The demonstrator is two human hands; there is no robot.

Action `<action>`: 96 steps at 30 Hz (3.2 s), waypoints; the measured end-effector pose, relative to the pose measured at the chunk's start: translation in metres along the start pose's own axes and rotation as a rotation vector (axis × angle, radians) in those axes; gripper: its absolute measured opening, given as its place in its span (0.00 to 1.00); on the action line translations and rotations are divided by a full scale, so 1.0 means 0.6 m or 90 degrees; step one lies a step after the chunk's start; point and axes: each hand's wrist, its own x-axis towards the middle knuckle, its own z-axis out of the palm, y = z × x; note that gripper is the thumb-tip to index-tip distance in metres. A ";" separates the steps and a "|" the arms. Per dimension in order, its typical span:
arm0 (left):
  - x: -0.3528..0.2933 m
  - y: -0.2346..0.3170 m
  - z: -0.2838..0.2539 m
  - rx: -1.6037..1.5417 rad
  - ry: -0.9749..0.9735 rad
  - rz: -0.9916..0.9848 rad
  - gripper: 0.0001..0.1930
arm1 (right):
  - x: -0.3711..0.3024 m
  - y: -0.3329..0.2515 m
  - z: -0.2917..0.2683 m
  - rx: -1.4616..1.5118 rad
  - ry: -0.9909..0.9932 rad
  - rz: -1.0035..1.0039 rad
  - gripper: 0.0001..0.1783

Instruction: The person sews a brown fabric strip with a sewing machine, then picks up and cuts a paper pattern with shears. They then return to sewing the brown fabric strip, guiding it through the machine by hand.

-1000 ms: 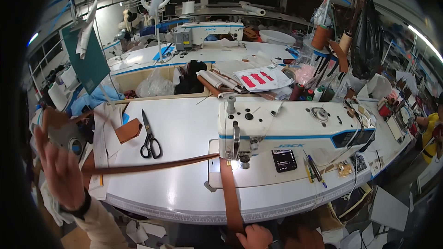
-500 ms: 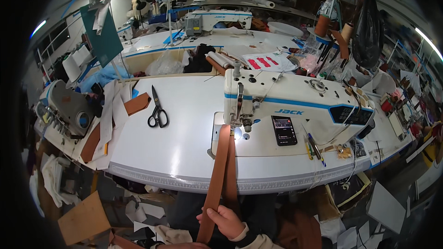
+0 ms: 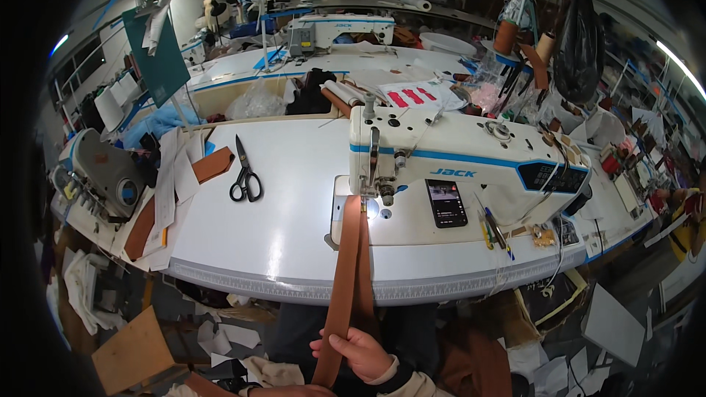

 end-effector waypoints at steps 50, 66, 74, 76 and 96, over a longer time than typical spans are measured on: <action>0.142 -0.150 -0.318 0.760 0.233 -0.271 0.32 | 0.038 0.025 -0.070 -0.531 0.385 -0.351 0.17; 0.143 -0.147 -0.320 0.774 0.195 -0.287 0.36 | 0.023 0.003 -0.020 -0.260 0.318 -0.418 0.28; 0.141 -0.148 -0.320 0.775 0.192 -0.284 0.36 | 0.018 -0.045 -0.023 -0.360 0.240 -0.334 0.37; 0.140 -0.149 -0.321 0.775 0.192 -0.282 0.36 | 0.028 -0.043 -0.023 -0.285 0.210 -0.365 0.39; 0.144 -0.147 -0.322 0.768 0.191 -0.284 0.36 | 0.037 -0.028 -0.080 0.035 -0.056 -0.053 0.17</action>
